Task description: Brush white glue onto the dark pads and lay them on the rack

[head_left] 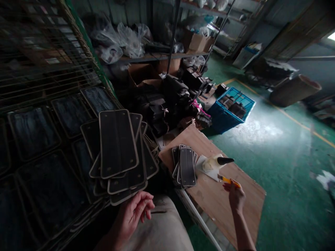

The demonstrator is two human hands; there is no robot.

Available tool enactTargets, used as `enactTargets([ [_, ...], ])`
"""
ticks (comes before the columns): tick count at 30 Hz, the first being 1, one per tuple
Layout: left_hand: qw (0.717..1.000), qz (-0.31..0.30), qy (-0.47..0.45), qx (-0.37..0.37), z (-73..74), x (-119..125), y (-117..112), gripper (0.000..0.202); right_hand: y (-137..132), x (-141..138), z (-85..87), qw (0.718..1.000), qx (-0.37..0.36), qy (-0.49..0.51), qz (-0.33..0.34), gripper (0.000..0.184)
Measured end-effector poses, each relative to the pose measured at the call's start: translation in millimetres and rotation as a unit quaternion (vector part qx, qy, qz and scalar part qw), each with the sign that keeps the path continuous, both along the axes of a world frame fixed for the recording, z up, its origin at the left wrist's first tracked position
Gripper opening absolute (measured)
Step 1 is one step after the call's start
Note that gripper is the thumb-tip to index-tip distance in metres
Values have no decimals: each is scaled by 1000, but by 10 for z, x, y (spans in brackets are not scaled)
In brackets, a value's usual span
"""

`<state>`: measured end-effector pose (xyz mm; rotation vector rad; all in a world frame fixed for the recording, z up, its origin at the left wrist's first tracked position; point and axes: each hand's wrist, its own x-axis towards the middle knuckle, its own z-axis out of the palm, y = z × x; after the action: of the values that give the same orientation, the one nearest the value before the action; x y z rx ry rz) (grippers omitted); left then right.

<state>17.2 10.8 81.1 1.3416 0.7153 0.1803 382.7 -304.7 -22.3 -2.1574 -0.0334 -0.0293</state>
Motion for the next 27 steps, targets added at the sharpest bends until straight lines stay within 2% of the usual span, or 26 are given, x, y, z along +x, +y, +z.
enactTargets([
  [4,995,-12,65,-69,-116,320,-233,38,4,429,-696,998,-7,64,27,68],
  [7,984,-36,143,-103,-255,511,-398,45,43,707,-1130,994,-24,94,53,67],
  [10,974,-19,206,-94,-380,638,-531,52,65,921,-1451,991,-52,107,68,64],
  [13,969,6,234,-76,-443,739,-612,53,81,1062,-1675,988,-77,110,81,62],
  [16,964,28,260,-38,-463,836,-656,53,85,1141,-1802,984,-99,112,97,60],
  [19,962,21,270,-21,-454,919,-671,51,61,1179,-1826,981,-121,106,110,58],
  [22,963,-3,268,-9,-403,981,-660,44,7,1182,-1770,979,-132,96,125,54],
  [27,964,-40,249,88,-283,1063,-618,33,-110,1083,-1633,971,-135,79,179,48],
])
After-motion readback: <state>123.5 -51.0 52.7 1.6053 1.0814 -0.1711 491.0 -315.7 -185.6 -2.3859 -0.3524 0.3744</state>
